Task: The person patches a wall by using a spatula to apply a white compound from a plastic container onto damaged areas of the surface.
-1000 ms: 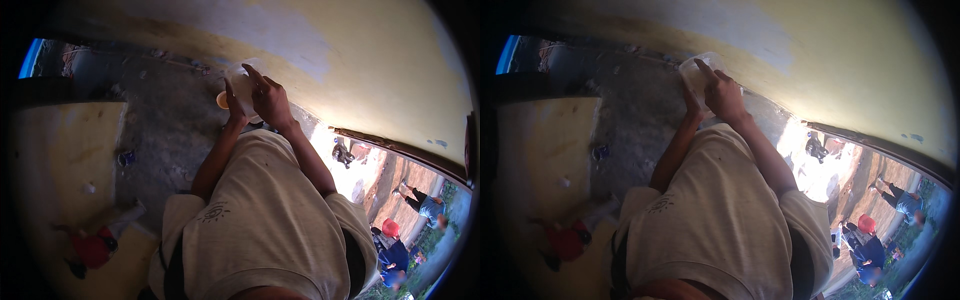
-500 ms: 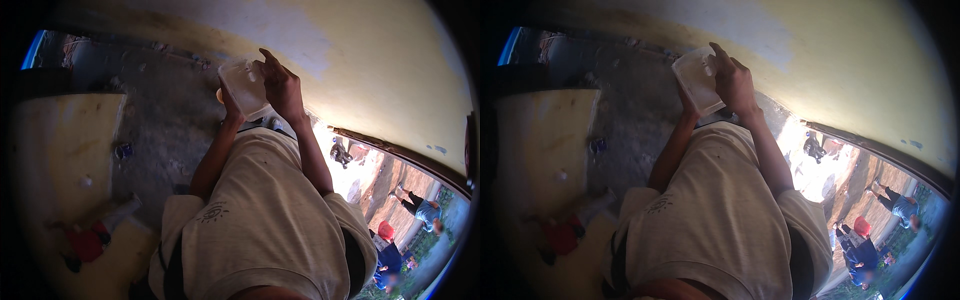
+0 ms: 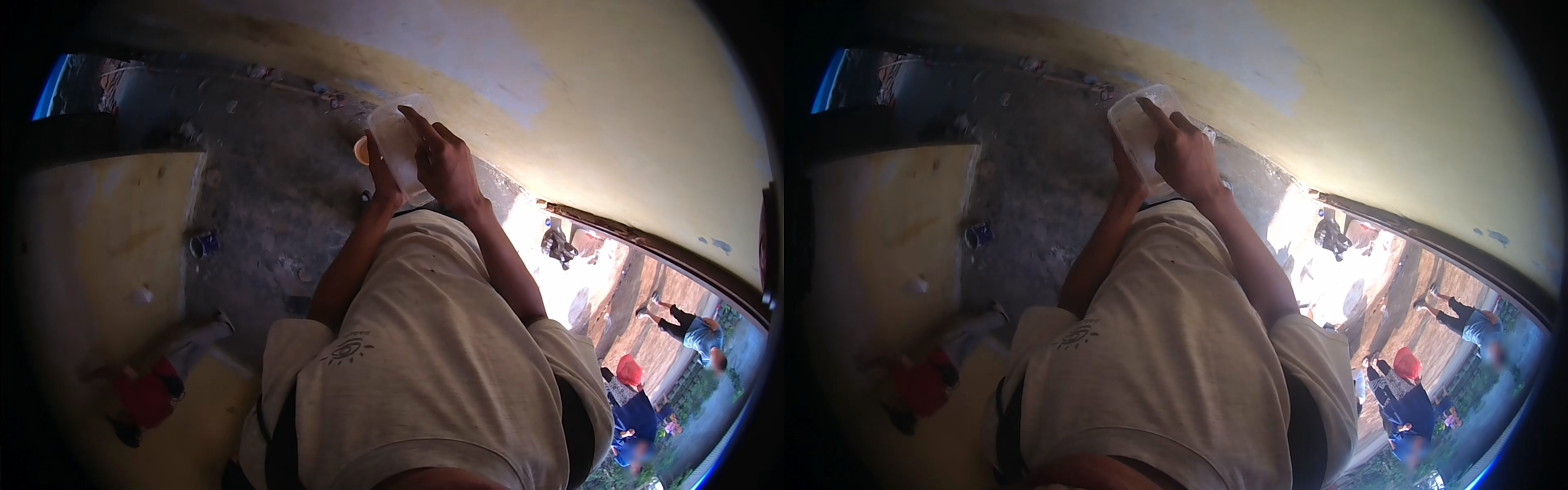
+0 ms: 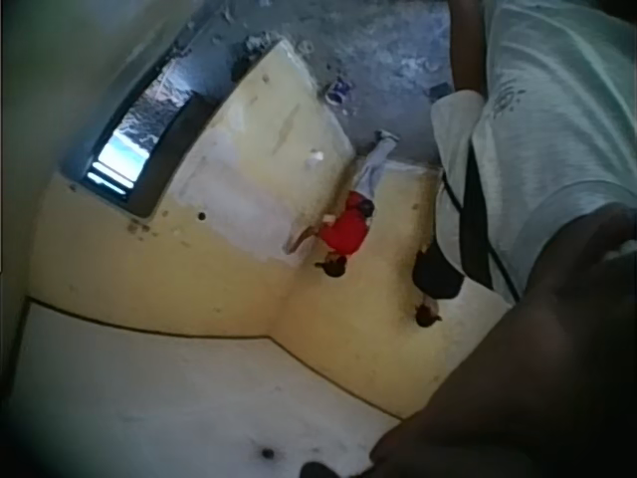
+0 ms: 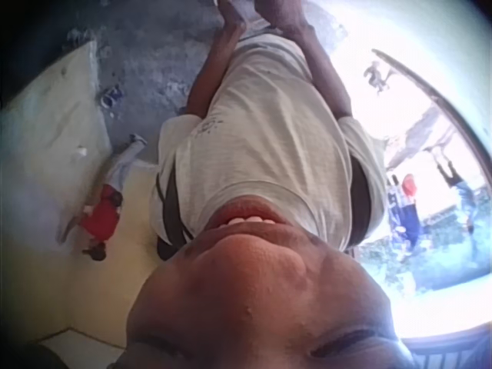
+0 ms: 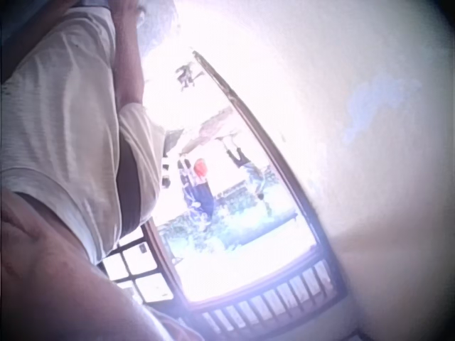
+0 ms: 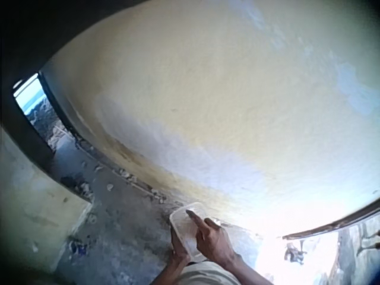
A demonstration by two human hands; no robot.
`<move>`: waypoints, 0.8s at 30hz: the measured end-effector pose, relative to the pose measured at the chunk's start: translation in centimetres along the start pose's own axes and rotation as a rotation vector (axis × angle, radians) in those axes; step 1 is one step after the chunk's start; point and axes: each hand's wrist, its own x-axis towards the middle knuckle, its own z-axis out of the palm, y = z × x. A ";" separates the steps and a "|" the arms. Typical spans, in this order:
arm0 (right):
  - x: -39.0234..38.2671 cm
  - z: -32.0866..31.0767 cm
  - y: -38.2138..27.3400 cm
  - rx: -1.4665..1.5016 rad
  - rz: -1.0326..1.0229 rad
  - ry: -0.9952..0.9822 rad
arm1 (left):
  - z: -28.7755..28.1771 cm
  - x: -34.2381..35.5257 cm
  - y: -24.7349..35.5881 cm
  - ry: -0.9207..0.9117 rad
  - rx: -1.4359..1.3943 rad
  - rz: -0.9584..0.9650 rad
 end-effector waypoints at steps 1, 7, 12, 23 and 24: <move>0.0 0.3 -0.1 0.000 -0.012 -0.035 | -1.0 0.3 -0.2 -0.037 -0.081 -0.007; 1.1 -0.8 0.1 0.010 0.047 0.083 | -1.0 0.8 0.4 -0.053 -0.053 0.017; 0.4 0.5 0.1 0.009 0.020 0.033 | -0.5 0.3 0.0 -0.001 -0.030 0.015; 1.2 -0.9 -0.2 -0.067 0.021 0.026 | 0.6 0.6 0.4 -0.077 -0.028 0.023; 1.1 -0.5 -0.4 -0.081 0.022 -0.014 | 0.2 0.6 0.4 -0.079 -0.028 0.024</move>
